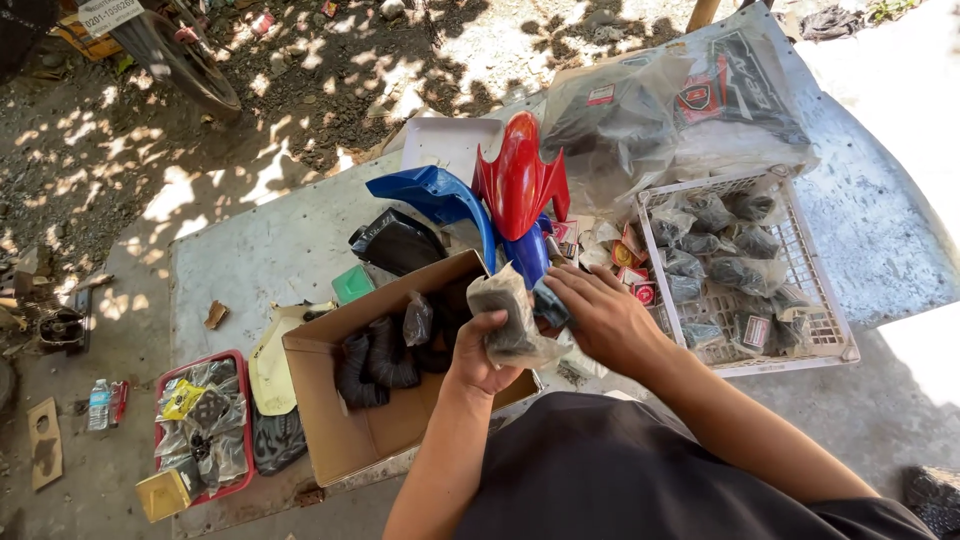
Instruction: The person sorts small, wrapped items from a cardboard box into a white plastic basket. They pick up items one by one, briefly inspect them, and place them into the basket. The workspace includes motorcycle parts and other boxes.
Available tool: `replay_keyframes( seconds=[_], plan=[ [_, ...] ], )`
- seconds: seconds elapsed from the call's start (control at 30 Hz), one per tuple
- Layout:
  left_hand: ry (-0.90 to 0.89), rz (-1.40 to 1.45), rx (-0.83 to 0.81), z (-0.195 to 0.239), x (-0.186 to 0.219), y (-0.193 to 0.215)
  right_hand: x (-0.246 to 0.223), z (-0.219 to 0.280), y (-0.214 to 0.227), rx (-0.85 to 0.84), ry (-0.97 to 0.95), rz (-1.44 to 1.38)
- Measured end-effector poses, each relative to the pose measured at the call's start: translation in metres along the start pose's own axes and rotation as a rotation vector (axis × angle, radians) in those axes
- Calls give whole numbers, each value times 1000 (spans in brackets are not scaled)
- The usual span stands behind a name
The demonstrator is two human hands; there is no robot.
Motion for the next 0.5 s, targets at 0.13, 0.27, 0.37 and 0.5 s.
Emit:
replay_keyframes(
  seconds=[0.13, 0.27, 0.37, 0.5],
  plan=[
    [-39, -88, 69, -1, 1, -32, 16, -8, 12, -73, -366, -414],
    [-145, -422, 157, -24, -11, 13, 5, -27, 11, 124, -383, -437],
    [-234, -340, 222, -28, -19, -10, -23, -25, -11, 58, -324, -410],
    [-410, -258, 415, -47, -13, 38, -36, 5, -32, -214, -372, -468]
  ],
)
Point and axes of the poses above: each hand's wrist, its own z-axis away from the middle knuckle, its own y-axis out of the back of the hand, x = y × z, the point moved 2 cm from there along -z, towards the middle knuckle, and after that the axes turned 8 degrees about -y, right-handed, at the moved point
